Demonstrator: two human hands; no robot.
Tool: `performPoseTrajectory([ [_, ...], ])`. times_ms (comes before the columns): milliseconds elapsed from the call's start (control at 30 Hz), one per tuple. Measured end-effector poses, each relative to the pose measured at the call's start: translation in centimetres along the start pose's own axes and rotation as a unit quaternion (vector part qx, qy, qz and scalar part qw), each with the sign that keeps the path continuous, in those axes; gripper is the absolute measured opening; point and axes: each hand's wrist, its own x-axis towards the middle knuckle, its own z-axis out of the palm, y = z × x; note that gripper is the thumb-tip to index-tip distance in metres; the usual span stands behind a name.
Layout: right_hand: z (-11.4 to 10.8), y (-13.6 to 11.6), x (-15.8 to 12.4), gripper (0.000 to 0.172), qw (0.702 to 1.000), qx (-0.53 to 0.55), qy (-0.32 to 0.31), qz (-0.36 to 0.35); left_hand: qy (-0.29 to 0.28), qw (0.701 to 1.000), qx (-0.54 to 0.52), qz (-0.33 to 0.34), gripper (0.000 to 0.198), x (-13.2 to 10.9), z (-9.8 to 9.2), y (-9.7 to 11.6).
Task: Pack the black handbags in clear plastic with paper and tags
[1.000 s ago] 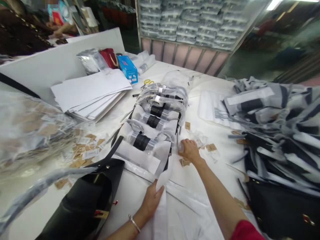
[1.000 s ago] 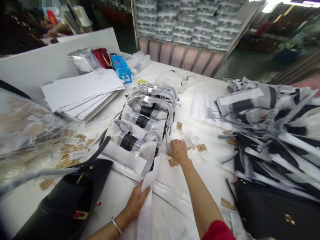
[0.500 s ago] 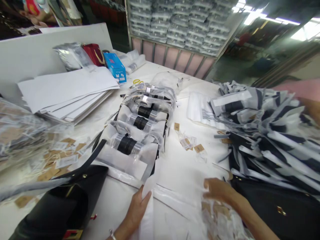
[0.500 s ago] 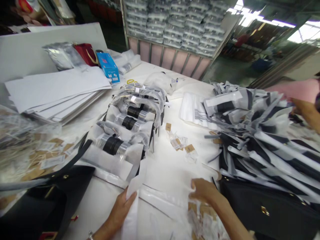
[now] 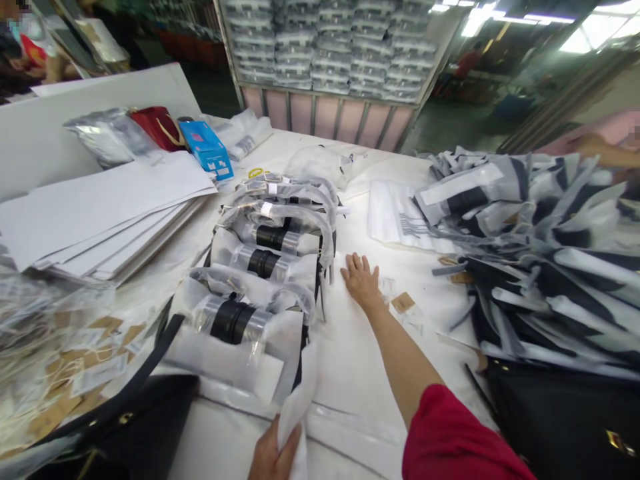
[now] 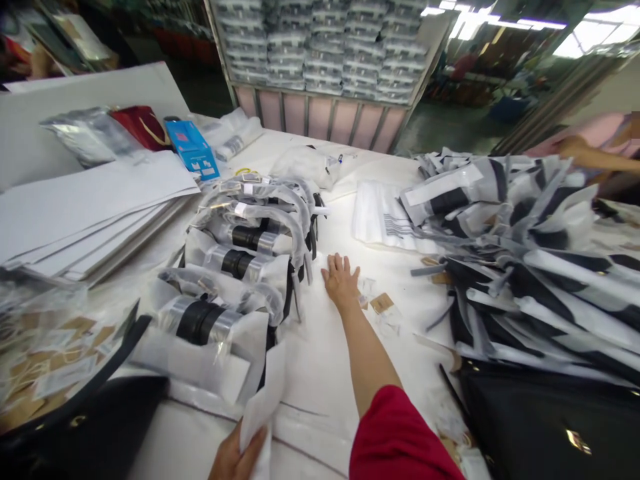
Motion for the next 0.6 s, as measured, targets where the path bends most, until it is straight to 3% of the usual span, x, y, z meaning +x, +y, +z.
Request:
performPoseTrajectory([
  [200, 0.4, 4.0, -9.1, 0.055, 0.991, -0.029, 0.016, 0.126, -0.046, 0.999, -0.008, -0.002, 0.050, 0.5, -0.7, 2.0],
  [367, -0.4, 6.8, -19.6, 0.054, 0.978, -0.037, -0.006, 0.204, -0.058, 0.998, 0.005, -0.005, 0.053, 1.1, -0.7, 2.0],
  [600, -0.7, 8.2, -34.2, 0.052, 0.963, -0.068, -0.052, 0.254, -0.067, 0.996, 0.053, 0.039, 0.054, 1.6, -0.4, 1.8],
])
